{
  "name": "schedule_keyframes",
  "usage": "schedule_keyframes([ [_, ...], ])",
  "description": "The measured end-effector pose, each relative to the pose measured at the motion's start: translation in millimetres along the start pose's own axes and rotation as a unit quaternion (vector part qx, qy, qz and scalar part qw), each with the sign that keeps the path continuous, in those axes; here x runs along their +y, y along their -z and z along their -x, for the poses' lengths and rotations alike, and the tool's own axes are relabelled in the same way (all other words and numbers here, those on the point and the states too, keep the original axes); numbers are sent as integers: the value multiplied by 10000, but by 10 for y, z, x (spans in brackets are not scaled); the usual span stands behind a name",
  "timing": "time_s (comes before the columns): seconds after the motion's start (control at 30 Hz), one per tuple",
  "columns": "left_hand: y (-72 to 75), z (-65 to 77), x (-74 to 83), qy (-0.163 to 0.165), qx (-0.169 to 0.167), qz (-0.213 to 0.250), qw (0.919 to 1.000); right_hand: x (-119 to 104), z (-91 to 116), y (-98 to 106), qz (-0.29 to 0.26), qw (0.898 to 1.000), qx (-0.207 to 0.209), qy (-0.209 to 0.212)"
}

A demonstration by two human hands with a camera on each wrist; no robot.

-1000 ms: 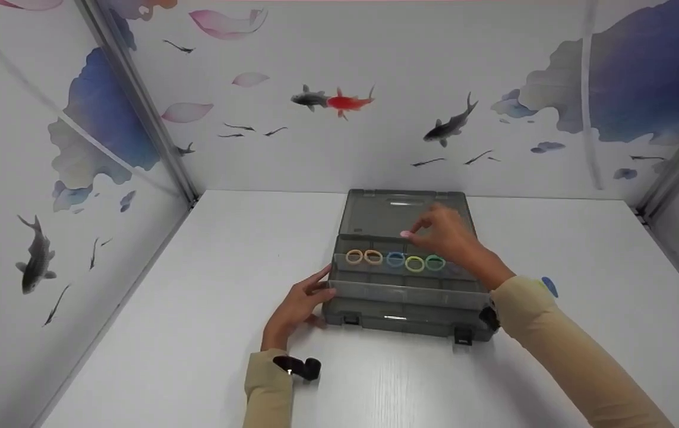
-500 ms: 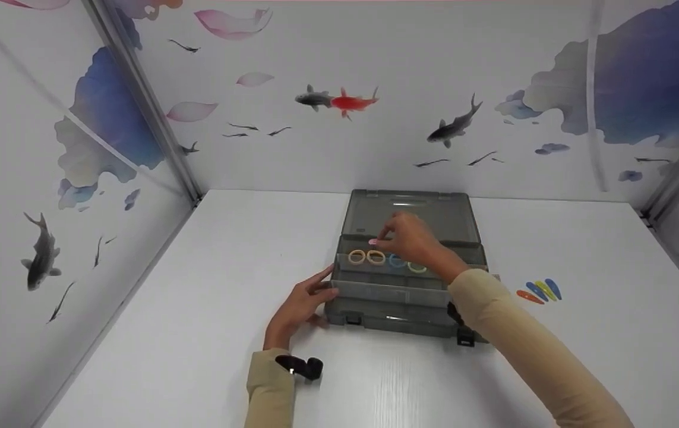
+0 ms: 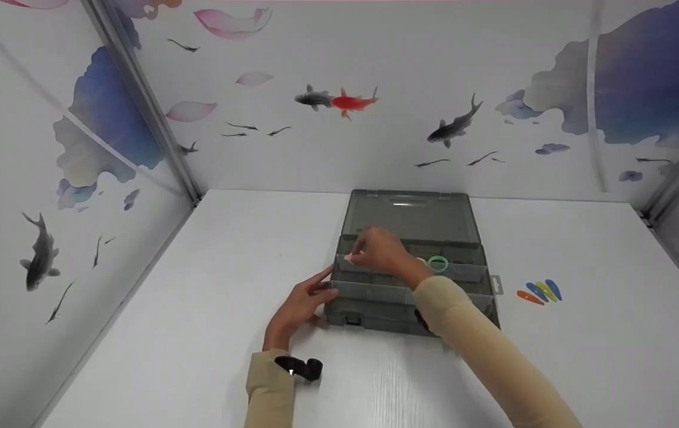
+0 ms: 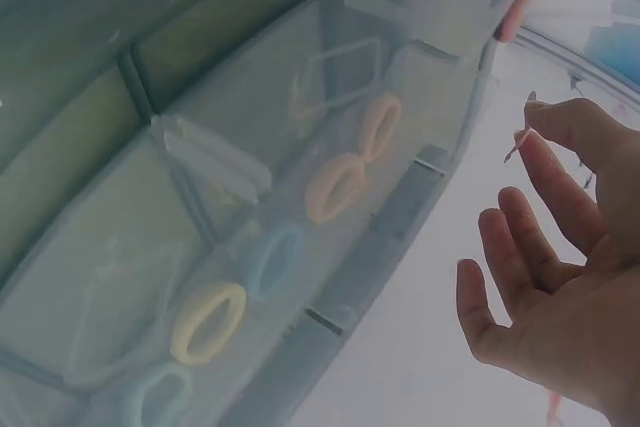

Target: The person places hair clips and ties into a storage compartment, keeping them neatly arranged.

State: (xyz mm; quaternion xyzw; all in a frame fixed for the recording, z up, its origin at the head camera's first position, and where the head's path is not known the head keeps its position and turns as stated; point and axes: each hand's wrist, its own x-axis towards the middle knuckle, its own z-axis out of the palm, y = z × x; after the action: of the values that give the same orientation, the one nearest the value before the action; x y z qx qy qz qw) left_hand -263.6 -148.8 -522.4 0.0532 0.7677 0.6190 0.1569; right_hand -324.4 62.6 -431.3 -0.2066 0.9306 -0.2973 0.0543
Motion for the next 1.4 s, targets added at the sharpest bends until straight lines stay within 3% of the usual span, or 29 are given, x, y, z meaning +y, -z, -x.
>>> schedule_keyframes([
  [0.4,3,19,27,35,8,46,10000,38,-76,-258,59,9998,-4,-212],
  [0.63,14,22,23,43,19,144,9999,61,-60,-328,322,9994,-90,40],
  [0.9,2,15,3,12,-52,111,9999,28,-26,-380,310,9986,-177,-378],
  [1.13,-10,3,7,0,-48,94,9999,11,-7,-272,301,9985,-269,-358],
  [1.4,4,10,8,-34,-54,75,10000,-44,62,-49,163,9996,-221,-23],
])
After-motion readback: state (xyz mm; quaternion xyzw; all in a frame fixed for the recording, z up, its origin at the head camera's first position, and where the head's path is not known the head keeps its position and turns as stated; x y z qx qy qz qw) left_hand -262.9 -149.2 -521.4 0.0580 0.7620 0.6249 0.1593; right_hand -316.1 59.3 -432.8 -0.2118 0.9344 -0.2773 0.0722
